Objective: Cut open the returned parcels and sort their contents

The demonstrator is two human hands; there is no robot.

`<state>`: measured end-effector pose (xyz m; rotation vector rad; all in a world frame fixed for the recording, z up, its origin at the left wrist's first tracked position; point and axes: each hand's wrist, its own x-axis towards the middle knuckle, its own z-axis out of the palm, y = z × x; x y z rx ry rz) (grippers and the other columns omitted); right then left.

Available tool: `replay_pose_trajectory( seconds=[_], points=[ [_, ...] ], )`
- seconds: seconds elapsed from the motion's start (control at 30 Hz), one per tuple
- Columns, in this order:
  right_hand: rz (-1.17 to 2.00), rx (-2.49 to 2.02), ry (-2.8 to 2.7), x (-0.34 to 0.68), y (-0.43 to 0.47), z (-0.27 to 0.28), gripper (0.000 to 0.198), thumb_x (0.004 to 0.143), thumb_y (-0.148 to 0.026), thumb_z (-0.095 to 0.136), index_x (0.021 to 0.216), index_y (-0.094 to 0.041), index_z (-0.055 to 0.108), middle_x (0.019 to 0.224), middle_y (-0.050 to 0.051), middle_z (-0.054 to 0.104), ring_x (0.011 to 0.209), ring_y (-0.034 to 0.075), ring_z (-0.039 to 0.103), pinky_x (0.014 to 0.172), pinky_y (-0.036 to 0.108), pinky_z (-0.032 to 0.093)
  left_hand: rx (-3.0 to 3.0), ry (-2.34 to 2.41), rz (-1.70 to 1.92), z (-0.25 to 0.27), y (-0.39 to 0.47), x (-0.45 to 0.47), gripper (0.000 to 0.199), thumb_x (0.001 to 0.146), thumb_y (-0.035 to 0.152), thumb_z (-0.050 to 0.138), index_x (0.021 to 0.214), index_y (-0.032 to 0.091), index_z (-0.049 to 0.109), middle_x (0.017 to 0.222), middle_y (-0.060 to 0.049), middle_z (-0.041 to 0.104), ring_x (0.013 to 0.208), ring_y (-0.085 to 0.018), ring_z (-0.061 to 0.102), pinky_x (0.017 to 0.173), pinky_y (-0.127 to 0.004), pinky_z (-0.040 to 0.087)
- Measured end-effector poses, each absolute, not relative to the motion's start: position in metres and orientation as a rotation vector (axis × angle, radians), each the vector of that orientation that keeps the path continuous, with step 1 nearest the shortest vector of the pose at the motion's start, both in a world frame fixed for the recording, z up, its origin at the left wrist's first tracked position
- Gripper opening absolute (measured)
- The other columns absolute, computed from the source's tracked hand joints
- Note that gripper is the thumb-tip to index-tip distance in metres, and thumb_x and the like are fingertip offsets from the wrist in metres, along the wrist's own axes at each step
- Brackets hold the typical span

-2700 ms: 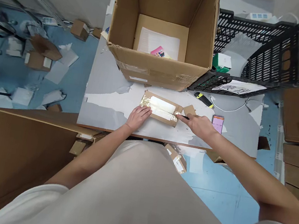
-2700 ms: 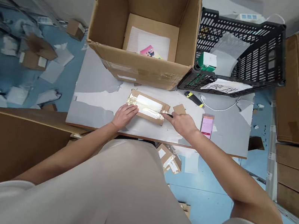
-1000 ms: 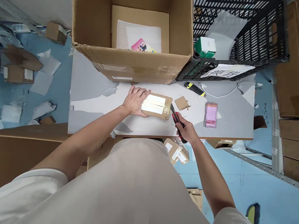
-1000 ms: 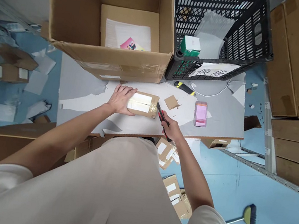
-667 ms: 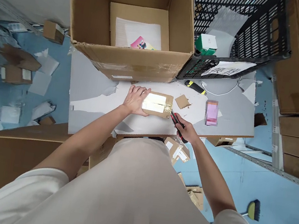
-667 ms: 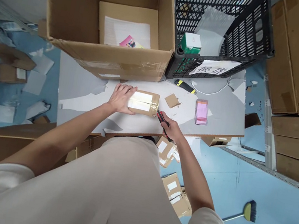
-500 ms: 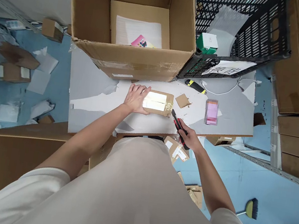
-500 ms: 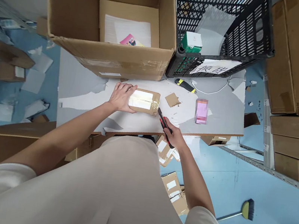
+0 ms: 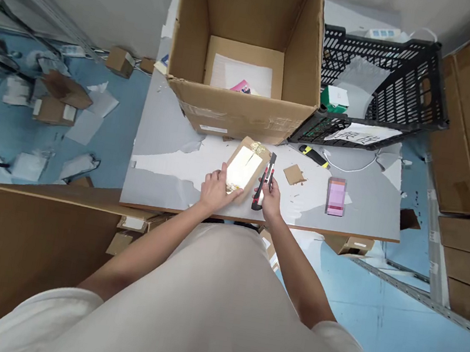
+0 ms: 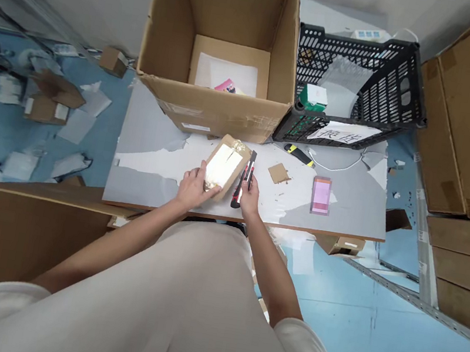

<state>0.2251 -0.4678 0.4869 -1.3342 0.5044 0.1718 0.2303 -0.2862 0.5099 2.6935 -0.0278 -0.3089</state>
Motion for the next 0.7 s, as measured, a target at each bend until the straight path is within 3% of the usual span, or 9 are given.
replay_pose_trajectory(
  seconds=[0.1,0.2,0.37,0.47,0.57,0.6,0.7],
  points=[
    [0.218,-1.338,0.511,0.228,-0.463,0.49,0.05,0.08,-0.044,0.057,0.126,-0.025,0.046,0.096,0.004,0.063,0.062,0.012,0.055,0.051,0.027,0.051,2.46,-0.07,-0.298,0.499,-0.274,0.211,0.062,0.092,0.038,0.036,0.147,0.012,0.025,0.113,-0.015,0.056,0.106,-0.027,0.052,0.094,-0.042,0.042],
    [0.249,-1.357,0.495,0.226,-0.467,0.497,0.051,0.079,-0.044,0.059,0.125,-0.024,0.046,0.089,0.002,0.063,0.061,0.012,0.055,0.051,0.028,0.05,2.306,-0.028,-0.313,0.493,-0.266,0.2,0.059,0.092,0.035,0.036,0.147,0.016,0.028,0.112,-0.012,0.055,0.103,-0.023,0.055,0.09,-0.037,0.046],
    [0.262,-1.363,0.473,0.217,-0.467,0.504,0.052,0.076,-0.048,0.061,0.12,-0.022,0.048,0.088,0.002,0.064,0.058,0.012,0.054,0.051,0.028,0.05,2.34,-0.017,-0.307,0.499,-0.261,0.213,0.07,0.082,0.034,0.048,0.146,0.014,0.027,0.123,-0.014,0.05,0.112,-0.027,0.053,0.096,-0.042,0.045],
    [0.305,-1.407,0.544,0.196,-0.469,0.502,0.049,0.076,-0.052,0.061,0.112,-0.02,0.053,0.084,0.002,0.064,0.059,0.012,0.056,0.052,0.028,0.051,2.449,-0.16,-0.266,0.506,-0.265,0.255,0.09,0.069,0.034,0.061,0.147,0.009,0.022,0.139,-0.019,0.038,0.131,-0.035,0.036,0.108,-0.047,0.034],
    [0.414,-1.407,0.636,0.167,-0.469,0.5,0.049,0.074,-0.054,0.062,0.111,-0.022,0.054,0.083,0.001,0.064,0.064,0.014,0.061,0.055,0.029,0.053,2.486,-0.335,-0.265,0.51,-0.274,0.316,0.095,0.067,0.042,0.064,0.146,0.009,0.023,0.148,-0.019,0.028,0.139,-0.037,0.024,0.112,-0.048,0.027],
    [0.445,-1.38,0.661,0.158,-0.468,0.499,0.049,0.074,-0.053,0.063,0.112,-0.023,0.053,0.085,0.001,0.065,0.066,0.015,0.063,0.056,0.03,0.054,2.478,-0.425,-0.285,0.51,-0.278,0.335,0.095,0.066,0.044,0.065,0.145,0.008,0.026,0.148,-0.019,0.03,0.139,-0.036,0.025,0.113,-0.047,0.026],
    [0.454,-1.247,0.711,0.141,-0.463,0.497,0.051,0.077,-0.052,0.063,0.119,-0.027,0.047,0.09,0.003,0.066,0.076,0.019,0.067,0.061,0.034,0.056,2.453,-0.594,-0.416,0.508,-0.282,0.371,0.082,0.064,0.047,0.067,0.133,0.009,0.045,0.132,-0.016,0.051,0.125,-0.032,0.046,0.106,-0.041,0.036]
  ],
)
